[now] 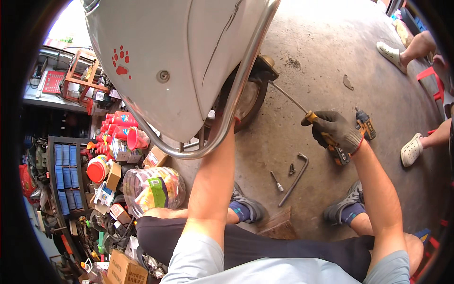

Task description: Using a screwdriver and air compressor hose to service or repair a scooter's wheel and internal components.

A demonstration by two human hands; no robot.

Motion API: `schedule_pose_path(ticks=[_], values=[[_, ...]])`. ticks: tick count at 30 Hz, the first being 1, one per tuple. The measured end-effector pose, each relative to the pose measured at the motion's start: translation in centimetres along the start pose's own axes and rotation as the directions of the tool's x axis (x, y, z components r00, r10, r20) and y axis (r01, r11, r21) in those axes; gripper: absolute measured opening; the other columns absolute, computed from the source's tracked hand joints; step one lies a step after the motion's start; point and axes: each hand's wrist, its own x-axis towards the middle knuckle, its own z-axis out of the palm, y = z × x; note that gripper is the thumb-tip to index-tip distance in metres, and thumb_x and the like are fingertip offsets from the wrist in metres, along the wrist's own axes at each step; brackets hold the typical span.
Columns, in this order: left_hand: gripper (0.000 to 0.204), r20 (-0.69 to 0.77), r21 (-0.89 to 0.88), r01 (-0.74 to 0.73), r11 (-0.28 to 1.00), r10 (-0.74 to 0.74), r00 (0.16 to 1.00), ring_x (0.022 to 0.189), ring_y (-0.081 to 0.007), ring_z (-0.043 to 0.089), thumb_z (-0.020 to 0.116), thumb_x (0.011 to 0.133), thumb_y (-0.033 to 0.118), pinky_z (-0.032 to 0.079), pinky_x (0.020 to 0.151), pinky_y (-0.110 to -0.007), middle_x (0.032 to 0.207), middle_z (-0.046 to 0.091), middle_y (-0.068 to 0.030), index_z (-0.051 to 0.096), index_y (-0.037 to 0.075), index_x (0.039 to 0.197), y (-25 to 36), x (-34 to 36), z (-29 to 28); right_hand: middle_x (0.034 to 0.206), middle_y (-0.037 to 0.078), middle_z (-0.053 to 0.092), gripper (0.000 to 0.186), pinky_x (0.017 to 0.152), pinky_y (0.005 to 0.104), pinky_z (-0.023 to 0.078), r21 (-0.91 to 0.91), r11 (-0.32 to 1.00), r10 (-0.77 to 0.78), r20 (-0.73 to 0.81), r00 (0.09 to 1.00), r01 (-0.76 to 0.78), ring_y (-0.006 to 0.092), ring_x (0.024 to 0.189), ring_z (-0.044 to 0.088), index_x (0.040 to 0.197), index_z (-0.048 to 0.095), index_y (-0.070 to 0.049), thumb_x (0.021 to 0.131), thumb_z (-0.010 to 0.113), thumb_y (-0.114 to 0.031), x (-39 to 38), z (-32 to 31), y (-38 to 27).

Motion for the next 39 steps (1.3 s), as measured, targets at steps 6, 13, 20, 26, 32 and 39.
schedule_pose_path(ticks=[6, 13, 20, 26, 32, 39], values=[[0.058, 0.043, -0.243, 0.104, 0.964, -0.096, 0.994, 0.109, -0.0224, 0.060, 0.072, 0.071, 0.002, 0.048, 0.092, -0.035, 0.114, 0.063, -0.0073, 0.054, 0.006, 0.126, -1.3, 0.2, -0.4, 0.064, 0.003, 0.055, 0.033, 0.047, 0.0253, 0.040, -0.064, 0.997, 0.032, -0.029, 0.999, -0.034, 0.0087, 0.052, 0.048, 0.108, 0.064, 0.000, 0.096, 0.058, -0.030, -0.8, 0.2, -0.9], [0.063, 0.108, -0.452, 0.178, 0.874, -0.145, 0.984, 0.106, -0.0236, 0.061, 0.072, 0.069, -0.004, 0.053, 0.088, -0.036, 0.112, 0.062, -0.0075, 0.051, 0.006, 0.127, -2.7, 0.5, -0.3, 0.069, 0.001, 0.055, 0.032, 0.051, 0.0238, 0.042, -0.128, 0.992, 0.011, -0.060, 0.998, -0.019, 0.0075, 0.056, 0.050, 0.110, 0.063, 0.000, 0.095, 0.057, -0.027, -0.2, 0.4, 0.0], [0.068, 0.204, -0.662, 0.273, 0.698, -0.183, 0.962, 0.104, -0.0249, 0.062, 0.071, 0.067, -0.011, 0.057, 0.083, -0.036, 0.109, 0.061, -0.0078, 0.049, 0.006, 0.129, -2.1, 1.1, 0.6, 0.076, 0.000, 0.058, 0.034, 0.058, 0.0242, 0.046, -0.245, 0.969, -0.001, -0.091, 0.996, -0.021, 0.0072, 0.064, 0.052, 0.109, 0.062, -0.002, 0.091, 0.060, -0.030, -0.6, 0.4, -0.5], [0.072, 0.333, -0.714, 0.373, 0.592, -0.182, 0.925, 0.103, -0.0256, 0.062, 0.072, 0.064, -0.014, 0.059, 0.080, -0.035, 0.116, 0.058, -0.0110, 0.049, 0.006, 0.129, -1.3, 0.7, 0.5, 0.076, 0.000, 0.058, 0.033, 0.058, 0.0244, 0.046, -0.288, 0.957, 0.028, -0.061, 0.998, -0.044, 0.0082, 0.065, 0.053, 0.114, 0.060, -0.002, 0.092, 0.059, -0.027, -1.6, -0.1, -1.6], [0.046, 0.458, -0.874, 0.482, 0.063, -0.222, 0.861, 0.115, -0.0233, 0.052, 0.062, 0.087, 0.004, 0.050, 0.096, -0.041, 0.125, 0.053, -0.0118, 0.047, 0.005, 0.130, -2.8, 1.2, 0.5, 0.077, 0.003, 0.057, 0.050, 0.044, 0.0234, 0.040, 0.231, 0.962, 0.086, 0.247, 0.965, -0.145, 0.0085, 0.052, 0.049, 0.140, 0.043, -0.010, 0.092, 0.056, -0.020, -3.7, -0.9, -1.6], [0.068, 0.276, -0.595, 0.282, 0.752, -0.138, 0.951, 0.108, -0.0215, 0.059, 0.068, 0.074, 0.000, 0.053, 0.091, -0.032, 0.124, 0.056, -0.0106, 0.042, 0.006, 0.138, -0.6, 0.9, 0.3, 0.070, 0.001, 0.050, 0.048, 0.037, 0.0224, 0.031, 0.360, 0.898, 0.162, 0.264, 0.951, -0.253, 0.0071, 0.043, 0.039, 0.139, 0.040, -0.011, 0.094, 0.055, -0.020, -3.0, -0.7, -2.1]])
